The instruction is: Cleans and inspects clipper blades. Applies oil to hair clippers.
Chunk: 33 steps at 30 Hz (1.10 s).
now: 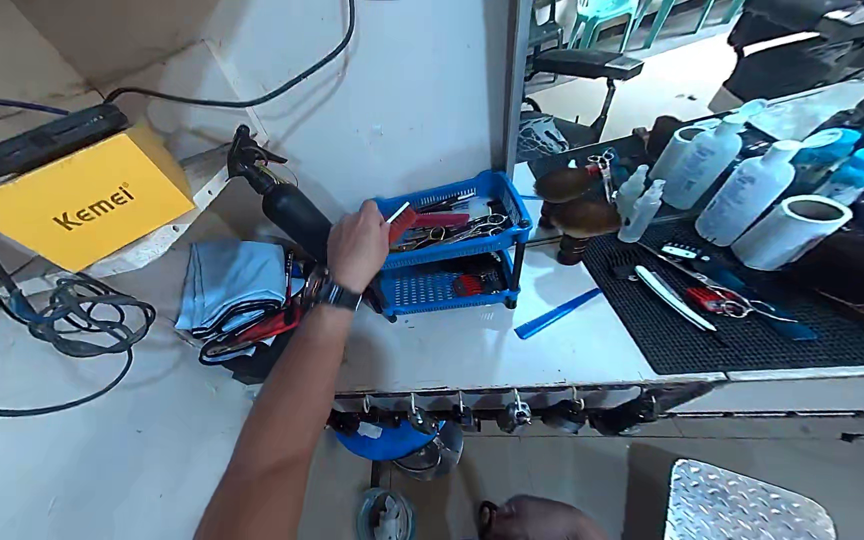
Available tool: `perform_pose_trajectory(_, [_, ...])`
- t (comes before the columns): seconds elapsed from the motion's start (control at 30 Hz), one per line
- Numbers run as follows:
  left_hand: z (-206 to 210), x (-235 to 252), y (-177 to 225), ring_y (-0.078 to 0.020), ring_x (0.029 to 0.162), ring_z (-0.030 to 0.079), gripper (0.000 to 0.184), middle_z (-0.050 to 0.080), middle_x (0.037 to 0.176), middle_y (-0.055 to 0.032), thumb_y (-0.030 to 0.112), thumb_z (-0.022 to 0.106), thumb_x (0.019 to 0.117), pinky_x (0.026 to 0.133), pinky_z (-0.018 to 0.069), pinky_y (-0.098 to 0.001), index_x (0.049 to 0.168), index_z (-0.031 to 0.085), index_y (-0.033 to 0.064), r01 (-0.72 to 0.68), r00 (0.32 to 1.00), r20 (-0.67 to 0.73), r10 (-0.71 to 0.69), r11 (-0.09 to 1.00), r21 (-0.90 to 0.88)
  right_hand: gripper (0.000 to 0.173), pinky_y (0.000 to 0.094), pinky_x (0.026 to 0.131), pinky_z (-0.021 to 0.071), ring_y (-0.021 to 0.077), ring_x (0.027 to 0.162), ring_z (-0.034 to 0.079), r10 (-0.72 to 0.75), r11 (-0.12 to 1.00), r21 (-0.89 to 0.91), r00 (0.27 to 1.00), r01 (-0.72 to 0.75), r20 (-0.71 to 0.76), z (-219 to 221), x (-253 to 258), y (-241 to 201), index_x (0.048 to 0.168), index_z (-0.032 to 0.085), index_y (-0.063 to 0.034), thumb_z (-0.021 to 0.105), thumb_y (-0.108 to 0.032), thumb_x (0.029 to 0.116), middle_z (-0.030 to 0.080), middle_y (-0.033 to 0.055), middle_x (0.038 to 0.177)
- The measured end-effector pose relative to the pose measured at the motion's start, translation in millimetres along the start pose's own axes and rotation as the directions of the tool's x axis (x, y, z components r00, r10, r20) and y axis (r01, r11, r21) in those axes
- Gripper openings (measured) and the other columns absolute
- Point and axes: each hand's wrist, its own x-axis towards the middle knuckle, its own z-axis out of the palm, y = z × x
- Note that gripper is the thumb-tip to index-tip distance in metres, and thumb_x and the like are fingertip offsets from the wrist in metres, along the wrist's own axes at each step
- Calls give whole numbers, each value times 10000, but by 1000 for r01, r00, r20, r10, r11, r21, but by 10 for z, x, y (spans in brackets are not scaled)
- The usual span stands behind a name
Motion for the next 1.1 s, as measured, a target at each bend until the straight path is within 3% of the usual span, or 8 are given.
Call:
perform_pose_trajectory(0.13, [-28, -133, -56, -351, 1098, 664, 298, 700, 1116, -168, 255, 502, 1074, 945, 532, -548, 1219, 660, 49, -89, 984, -154, 91, 996, 16, 400, 397, 787, 532, 141, 803, 648, -185, 973, 129, 981, 192, -63, -163, -277, -412, 888, 686, -35, 580, -392, 1035, 696, 54, 855])
perform_pose_trajectory(0.2, [-72, -569, -165, -295, 959, 672, 366, 679, 1005, -141, 337, 462, 1092, 850, 560, -504, 1081, 670, 35, -133, 946, -308, 102, 988, -82, 383, 322, 710, 496, 80, 731, 602, -260, 937, 210, 959, 278, -111, -206, -355, -490, 809, 648, -85, 551, -368, 1048, 652, -16, 767])
perform_pose_trajectory(0.3, [279, -1134, -479, -223, 699, 651, 472, 665, 788, -91, 374, 395, 1105, 654, 563, -474, 930, 676, 37, 12, 958, -271, -96, 955, -298, 196, 355, 846, 550, 126, 877, 664, -322, 906, 267, 944, 328, -69, -352, -474, -606, 1034, 618, -70, 556, -257, 1039, 675, 26, 910])
perform_pose_trajectory(0.4, [846, -1203, -788, -273, 1050, 698, 331, 668, 1229, -166, 168, 529, 1039, 922, 583, -493, 1325, 556, 4, 264, 964, 99, -246, 848, -459, 337, 402, 921, 562, 187, 990, 677, -394, 893, 239, 919, 381, 7, -461, -540, -775, 1277, 588, -44, 648, -228, 1001, 684, 103, 1083])
perform_pose_trajectory(0.5, [1288, -1004, -939, -288, 1241, 622, 593, 540, 1457, -173, 64, 646, 947, 1002, 555, -482, 1495, 421, 41, 278, 958, 102, -269, 774, -569, 377, 376, 926, 549, 164, 1016, 663, -432, 893, 174, 899, 416, 69, -497, -551, -960, 1315, 595, -60, 656, -261, 1002, 681, 97, 1126])
perform_pose_trajectory(0.9, [1345, -886, -977, -330, 1372, 525, 748, 436, 1574, -179, 92, 640, 978, 1073, 496, -538, 1616, 249, 80, 272, 962, 190, -196, 750, -603, 390, 393, 910, 557, 179, 992, 675, -408, 893, 197, 913, 404, -23, -33, -474, -751, 1314, 604, -50, 641, -290, 1009, 697, 111, 1104])
perform_pose_trajectory(1.03, [881, -1795, -1183, -208, 1147, 679, 359, 669, 1309, -107, 268, 498, 1081, 981, 577, -457, 1356, 606, 63, 126, 966, -116, -233, 809, -575, 342, 385, 875, 580, 167, 955, 692, -357, 914, 168, 929, 370, -101, -48, -424, -782, 1239, 646, -58, 648, -299, 997, 714, 88, 1079])
perform_pose_trajectory(1.1, [868, -2310, -1464, -194, 978, 708, 382, 716, 1081, -125, 259, 398, 1103, 892, 597, -440, 1163, 645, -25, 114, 877, -289, -385, 749, -652, 242, 330, 804, 550, 112, 863, 657, -352, 919, 122, 920, 374, -171, -89, -350, -849, 1065, 689, -60, 653, -287, 990, 703, 46, 971])
